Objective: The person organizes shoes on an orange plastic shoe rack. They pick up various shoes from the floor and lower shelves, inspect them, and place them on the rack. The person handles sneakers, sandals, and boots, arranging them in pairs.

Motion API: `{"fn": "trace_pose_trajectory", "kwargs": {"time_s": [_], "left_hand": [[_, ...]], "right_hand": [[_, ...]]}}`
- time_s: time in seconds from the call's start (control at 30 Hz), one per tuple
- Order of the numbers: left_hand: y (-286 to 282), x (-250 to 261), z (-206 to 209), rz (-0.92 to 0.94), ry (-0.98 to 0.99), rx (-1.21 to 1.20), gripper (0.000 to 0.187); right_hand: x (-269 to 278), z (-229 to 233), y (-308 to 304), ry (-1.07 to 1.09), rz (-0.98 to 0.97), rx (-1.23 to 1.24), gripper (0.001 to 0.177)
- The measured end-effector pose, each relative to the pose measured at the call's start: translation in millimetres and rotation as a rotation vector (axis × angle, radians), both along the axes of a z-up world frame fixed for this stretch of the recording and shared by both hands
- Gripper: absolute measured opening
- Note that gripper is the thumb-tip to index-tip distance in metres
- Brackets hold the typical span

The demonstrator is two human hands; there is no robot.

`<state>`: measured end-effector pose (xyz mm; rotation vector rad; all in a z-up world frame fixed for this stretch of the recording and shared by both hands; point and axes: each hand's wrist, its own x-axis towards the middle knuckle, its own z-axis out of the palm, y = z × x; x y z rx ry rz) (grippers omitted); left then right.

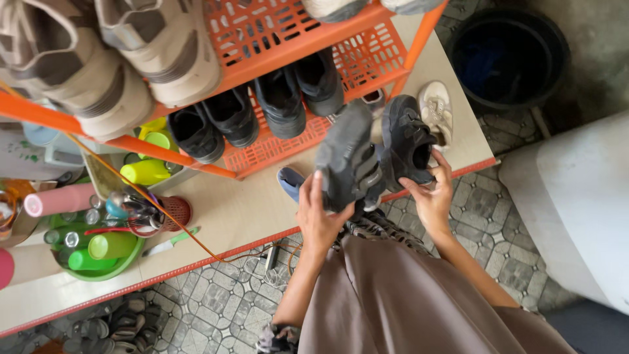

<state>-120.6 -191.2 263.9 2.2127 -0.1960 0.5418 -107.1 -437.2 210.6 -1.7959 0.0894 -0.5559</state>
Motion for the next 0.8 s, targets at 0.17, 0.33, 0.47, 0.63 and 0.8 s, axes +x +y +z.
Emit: {"fn": "trace_pose_trajectory", "kwargs": {"time_s": [0.17, 0.33, 0.47, 0.63, 0.8], "left_hand": [[-9, 21, -39, -0.156, 0.035, 0.233, 0.102], [-36, 59, -49, -0.078, 0.340, -0.075, 0.096], [-35, 88, -93, -0.078, 0.667, -0.284, 0.084], [-46, 87, -129, -0.258, 0.796, -0.560, 0.086], [-74, 85, -98, -0.357, 0.659, -0.573, 0.088]], "right_hand": [[-14, -24, -7, 0.079, 0.009, 0.110, 0.037], [0, -58, -43, 0.332, -0.106, 0.771, 0.056], [2, -90, -86, 0.258, 0.006, 1.262, 0.039], [-36, -90, -112, 0.047, 0.232, 1.497, 0.046], [-43, -103, -148, 0.231, 0.223, 1.423, 0.046]]}}
